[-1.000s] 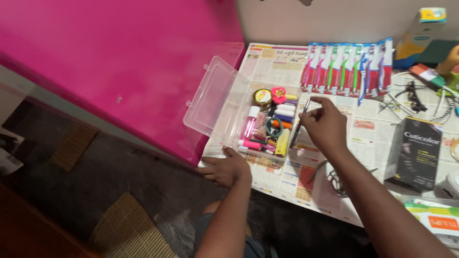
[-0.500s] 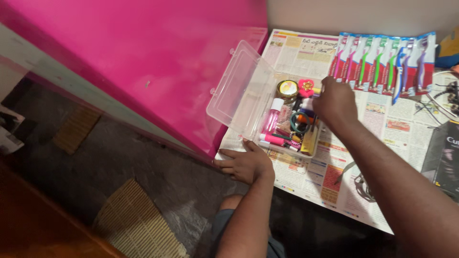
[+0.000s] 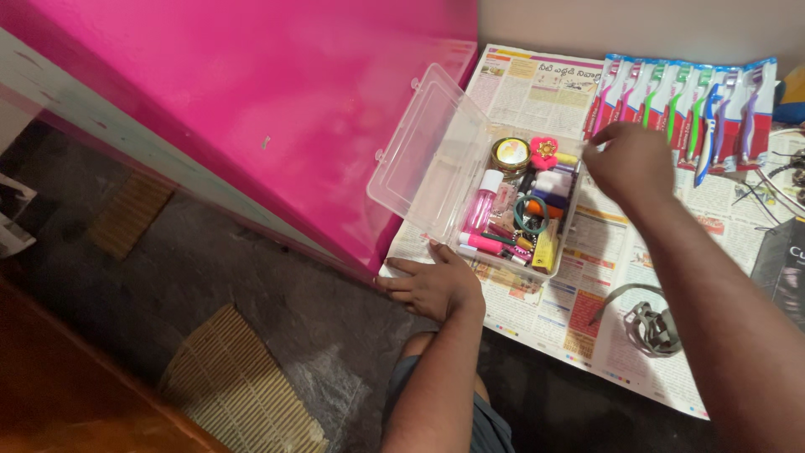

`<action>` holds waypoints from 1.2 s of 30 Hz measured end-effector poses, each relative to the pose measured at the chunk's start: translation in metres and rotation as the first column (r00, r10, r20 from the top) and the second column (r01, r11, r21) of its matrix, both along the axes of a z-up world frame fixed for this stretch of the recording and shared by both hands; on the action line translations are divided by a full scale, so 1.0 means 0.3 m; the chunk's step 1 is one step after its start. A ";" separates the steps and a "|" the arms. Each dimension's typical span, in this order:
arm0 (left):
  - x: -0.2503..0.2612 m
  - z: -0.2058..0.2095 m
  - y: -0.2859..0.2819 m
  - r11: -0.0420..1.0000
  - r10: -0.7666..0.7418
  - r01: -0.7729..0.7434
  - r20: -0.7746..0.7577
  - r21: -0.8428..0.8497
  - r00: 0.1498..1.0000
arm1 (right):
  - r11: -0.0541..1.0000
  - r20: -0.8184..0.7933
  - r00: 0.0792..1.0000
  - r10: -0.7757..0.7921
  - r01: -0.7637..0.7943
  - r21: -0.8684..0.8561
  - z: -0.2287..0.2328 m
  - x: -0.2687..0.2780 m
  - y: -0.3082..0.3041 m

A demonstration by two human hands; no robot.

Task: The person organizes small items on a table covered with newspaper. They place hair ties and other small objects into a clear plastic container, close it, and then open a white tin to sort blister packs and small packets inside. They use scissors to cut open a packet and place its contents into the tin.

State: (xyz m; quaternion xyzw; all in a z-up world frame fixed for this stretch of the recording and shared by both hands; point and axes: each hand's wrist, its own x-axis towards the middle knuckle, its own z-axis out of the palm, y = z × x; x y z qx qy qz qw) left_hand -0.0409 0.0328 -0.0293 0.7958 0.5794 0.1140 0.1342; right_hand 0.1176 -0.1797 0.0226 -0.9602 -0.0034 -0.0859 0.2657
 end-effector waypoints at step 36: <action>-0.007 0.009 -0.012 0.999 0.042 -0.042 0.038 0.013 0.998 | 1.000 -0.241 0.970 0.019 -0.014 0.024 -0.079 -0.751 -0.243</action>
